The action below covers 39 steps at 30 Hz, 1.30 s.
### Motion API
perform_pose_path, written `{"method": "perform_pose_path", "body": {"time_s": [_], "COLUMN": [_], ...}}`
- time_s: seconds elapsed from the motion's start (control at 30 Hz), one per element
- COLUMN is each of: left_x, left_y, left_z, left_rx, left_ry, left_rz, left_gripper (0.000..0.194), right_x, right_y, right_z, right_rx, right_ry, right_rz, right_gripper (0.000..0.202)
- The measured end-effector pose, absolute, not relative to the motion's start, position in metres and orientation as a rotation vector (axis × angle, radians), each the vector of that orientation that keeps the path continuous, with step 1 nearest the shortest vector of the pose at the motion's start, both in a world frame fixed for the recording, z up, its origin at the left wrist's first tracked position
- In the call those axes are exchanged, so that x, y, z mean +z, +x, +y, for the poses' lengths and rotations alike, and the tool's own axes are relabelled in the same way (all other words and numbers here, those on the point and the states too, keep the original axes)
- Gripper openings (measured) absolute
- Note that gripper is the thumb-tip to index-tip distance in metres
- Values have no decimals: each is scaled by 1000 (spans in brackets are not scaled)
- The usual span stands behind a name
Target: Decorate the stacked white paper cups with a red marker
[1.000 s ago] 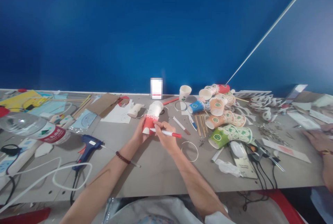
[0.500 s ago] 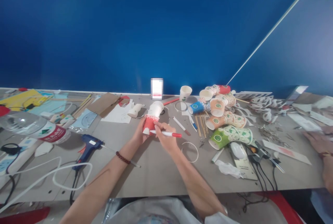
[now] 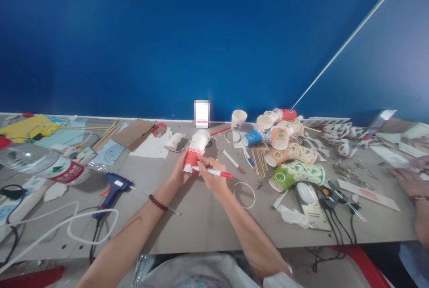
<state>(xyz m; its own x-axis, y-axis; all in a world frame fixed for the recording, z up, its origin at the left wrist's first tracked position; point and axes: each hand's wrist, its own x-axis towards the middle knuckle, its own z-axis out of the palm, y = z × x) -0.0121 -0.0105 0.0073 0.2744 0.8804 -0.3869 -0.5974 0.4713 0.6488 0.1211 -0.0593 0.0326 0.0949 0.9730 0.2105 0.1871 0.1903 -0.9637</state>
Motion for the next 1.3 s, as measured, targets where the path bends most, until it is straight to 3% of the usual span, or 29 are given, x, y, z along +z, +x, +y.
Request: {"method": "perform_pose_path", "body": {"time_s": [1.3], "left_x": [6], "left_y": [-10], "left_z": [-13], "left_rx": [1004], "left_ry": [502], "left_rz": [794], "left_gripper": [46], "right_x": [28], "right_y": [125], "right_z": [-58], "right_rx": [850], "right_ry": [-1176], "right_rz": [-1369], "right_gripper": [37]}}
